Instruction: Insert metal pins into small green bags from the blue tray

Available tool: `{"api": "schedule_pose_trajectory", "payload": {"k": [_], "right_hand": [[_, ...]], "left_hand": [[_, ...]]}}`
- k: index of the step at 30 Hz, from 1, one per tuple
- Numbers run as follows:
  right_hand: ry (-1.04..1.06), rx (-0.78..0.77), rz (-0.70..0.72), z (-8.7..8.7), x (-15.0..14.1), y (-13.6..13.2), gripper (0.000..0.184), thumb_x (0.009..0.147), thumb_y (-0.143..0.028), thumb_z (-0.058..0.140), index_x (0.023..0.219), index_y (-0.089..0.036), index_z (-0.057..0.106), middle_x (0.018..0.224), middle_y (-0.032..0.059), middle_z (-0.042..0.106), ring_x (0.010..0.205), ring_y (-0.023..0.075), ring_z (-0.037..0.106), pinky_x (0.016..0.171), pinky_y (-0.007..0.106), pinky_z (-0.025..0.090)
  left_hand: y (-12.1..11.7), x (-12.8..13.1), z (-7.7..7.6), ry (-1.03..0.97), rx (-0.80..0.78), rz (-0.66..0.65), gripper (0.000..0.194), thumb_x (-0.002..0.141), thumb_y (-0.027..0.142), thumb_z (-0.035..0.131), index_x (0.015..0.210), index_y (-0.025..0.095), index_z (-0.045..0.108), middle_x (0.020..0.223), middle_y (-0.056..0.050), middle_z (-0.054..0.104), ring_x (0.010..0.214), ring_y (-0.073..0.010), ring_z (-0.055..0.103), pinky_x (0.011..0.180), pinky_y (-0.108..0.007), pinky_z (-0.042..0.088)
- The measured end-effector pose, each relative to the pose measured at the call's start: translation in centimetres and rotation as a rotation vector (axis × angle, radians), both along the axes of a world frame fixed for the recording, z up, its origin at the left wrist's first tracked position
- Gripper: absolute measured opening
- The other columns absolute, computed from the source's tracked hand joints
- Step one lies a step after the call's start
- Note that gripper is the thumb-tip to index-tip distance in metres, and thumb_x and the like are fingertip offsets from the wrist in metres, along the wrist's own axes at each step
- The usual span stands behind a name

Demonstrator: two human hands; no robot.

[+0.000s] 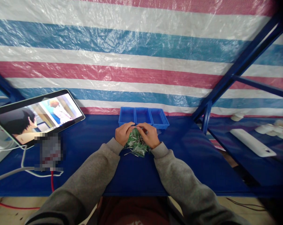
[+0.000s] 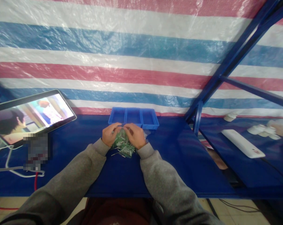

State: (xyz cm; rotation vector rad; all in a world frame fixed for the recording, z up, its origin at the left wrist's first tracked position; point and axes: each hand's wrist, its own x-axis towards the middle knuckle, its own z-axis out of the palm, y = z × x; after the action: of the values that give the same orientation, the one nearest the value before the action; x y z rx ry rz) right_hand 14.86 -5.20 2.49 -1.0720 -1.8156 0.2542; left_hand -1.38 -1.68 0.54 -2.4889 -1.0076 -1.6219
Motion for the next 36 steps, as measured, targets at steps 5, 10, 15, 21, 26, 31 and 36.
{"api": "schedule_pose_trajectory", "payload": {"k": [5,10,15,21,26,31,36], "right_hand": [[0.018,-0.013,-0.057,-0.4,0.0,0.3,0.021,0.090,-0.031,0.043,0.088,-0.019,0.060,0.082,0.0040,0.065,0.071,0.0155,0.058,0.068,0.026,0.043],[0.022,-0.023,-0.077,-0.5,0.1,0.4,0.023,0.091,-0.032,0.040,0.088,-0.020,0.059,0.077,0.0034,0.064,0.072,0.0159,0.059,0.066,0.026,0.043],[-0.014,-0.023,-0.084,-0.5,0.1,0.4,0.027,0.092,-0.034,0.039,0.079,-0.020,0.058,0.069,0.0017,0.061,0.065,0.0148,0.057,0.062,0.025,0.040],[-0.044,-0.009,-0.151,-0.5,0.1,0.6,0.035,0.091,-0.037,0.039,0.066,-0.019,0.055,0.060,0.0006,0.056,0.057,0.0131,0.051,0.057,0.025,0.036],[-0.018,-0.004,-0.185,-0.5,0.2,0.5,0.037,0.093,-0.037,0.036,0.067,-0.019,0.056,0.058,0.0004,0.054,0.055,0.0126,0.049,0.057,0.024,0.035],[-0.006,-0.006,-0.180,-0.4,0.1,0.4,0.037,0.093,-0.037,0.036,0.066,-0.019,0.055,0.057,0.0005,0.053,0.055,0.0126,0.048,0.056,0.024,0.035],[-0.012,-0.009,-0.182,-0.2,0.1,0.3,0.036,0.093,-0.035,0.036,0.069,-0.018,0.056,0.059,0.0010,0.054,0.056,0.0128,0.050,0.057,0.024,0.036]], "left_hand": [[-0.6,0.0,0.9,-0.007,-0.006,-0.020,0.020,0.087,0.028,0.051,0.100,0.017,0.062,0.088,-0.005,0.068,0.079,-0.0140,0.063,0.076,-0.027,0.051],[-0.8,0.0,1.7,-0.122,-0.094,-0.072,0.018,0.086,0.029,0.053,0.089,0.018,0.066,0.084,-0.005,0.069,0.077,-0.0139,0.063,0.075,-0.027,0.051],[-0.6,0.2,1.7,-0.239,-0.258,-0.101,0.020,0.081,0.034,0.058,0.079,0.016,0.065,0.077,-0.004,0.067,0.070,-0.0133,0.063,0.067,-0.026,0.052],[-0.9,0.7,1.9,-0.370,-0.443,-0.268,0.017,0.088,0.031,0.047,0.085,0.015,0.049,0.105,-0.012,0.064,0.093,-0.0162,0.062,0.073,-0.029,0.053],[-1.0,0.4,1.4,-0.214,-0.281,-0.101,0.015,0.089,0.029,0.045,0.089,0.016,0.051,0.096,-0.009,0.067,0.088,-0.0151,0.064,0.077,-0.030,0.052],[-0.8,0.1,0.9,-0.071,-0.107,0.014,0.019,0.090,0.029,0.045,0.091,0.016,0.058,0.083,-0.005,0.066,0.077,-0.0132,0.063,0.074,-0.026,0.050],[-0.7,-0.2,1.2,0.052,-0.029,0.000,0.023,0.090,0.027,0.045,0.103,0.016,0.061,0.091,-0.006,0.067,0.079,-0.0147,0.060,0.076,-0.029,0.048]]}}
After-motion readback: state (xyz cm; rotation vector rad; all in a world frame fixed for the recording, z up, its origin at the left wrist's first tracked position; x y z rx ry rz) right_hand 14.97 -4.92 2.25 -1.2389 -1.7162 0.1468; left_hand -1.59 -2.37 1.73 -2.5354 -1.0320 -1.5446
